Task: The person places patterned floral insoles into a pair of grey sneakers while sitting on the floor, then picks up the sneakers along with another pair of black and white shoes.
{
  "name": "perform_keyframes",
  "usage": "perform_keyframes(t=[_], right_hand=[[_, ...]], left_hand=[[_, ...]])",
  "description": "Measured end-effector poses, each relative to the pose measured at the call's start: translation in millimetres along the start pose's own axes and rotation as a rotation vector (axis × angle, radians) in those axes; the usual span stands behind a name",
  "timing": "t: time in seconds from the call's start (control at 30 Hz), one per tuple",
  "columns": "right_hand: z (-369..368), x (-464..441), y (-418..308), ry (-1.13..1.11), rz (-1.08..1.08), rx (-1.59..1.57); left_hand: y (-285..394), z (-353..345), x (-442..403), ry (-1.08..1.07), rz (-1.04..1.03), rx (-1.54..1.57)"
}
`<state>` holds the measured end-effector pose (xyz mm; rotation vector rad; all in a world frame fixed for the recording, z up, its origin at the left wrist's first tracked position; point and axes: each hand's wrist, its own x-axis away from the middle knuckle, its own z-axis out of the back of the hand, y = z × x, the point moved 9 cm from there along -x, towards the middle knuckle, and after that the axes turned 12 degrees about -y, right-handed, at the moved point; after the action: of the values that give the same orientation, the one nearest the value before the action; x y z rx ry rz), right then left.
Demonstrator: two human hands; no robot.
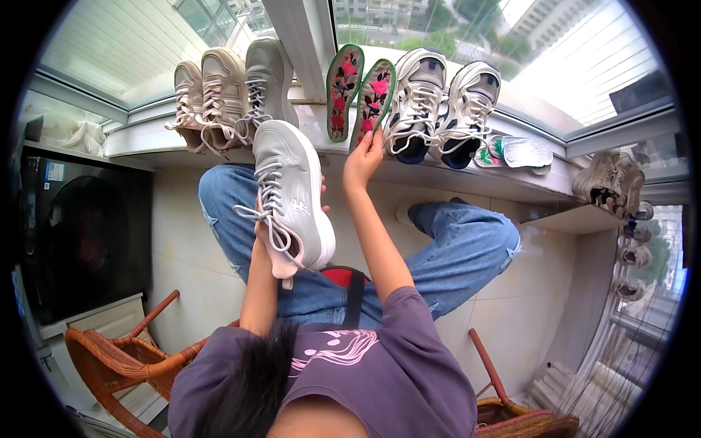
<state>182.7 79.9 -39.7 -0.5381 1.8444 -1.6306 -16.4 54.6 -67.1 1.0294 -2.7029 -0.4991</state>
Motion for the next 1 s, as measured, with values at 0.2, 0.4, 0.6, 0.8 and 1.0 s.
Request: perform_keyframes(t=[0.2, 0.4, 0.6, 0.8, 1.0], right_hand=[[-1, -14, 20, 0.049, -0.026, 0.003], [8, -1, 16, 0.005, -0.016, -0.007], [6, 6, 22, -0.058, -0.123, -0.109], [7, 9, 20, -0.085, -0.093, -0.099], [8, 8, 27, -0.082, -0.112, -0.105]], left_hand=[[7, -42, -7, -0.064, 0.018, -0.016], [11, -22, -13, 0.043, 0.046, 0.036], [25, -32, -17, -0.069, 0.043, -0.043], [27, -14, -19, -0.001, 0.079, -0.149], [26, -9, -20, 0.014, 0.089, -0.121]])
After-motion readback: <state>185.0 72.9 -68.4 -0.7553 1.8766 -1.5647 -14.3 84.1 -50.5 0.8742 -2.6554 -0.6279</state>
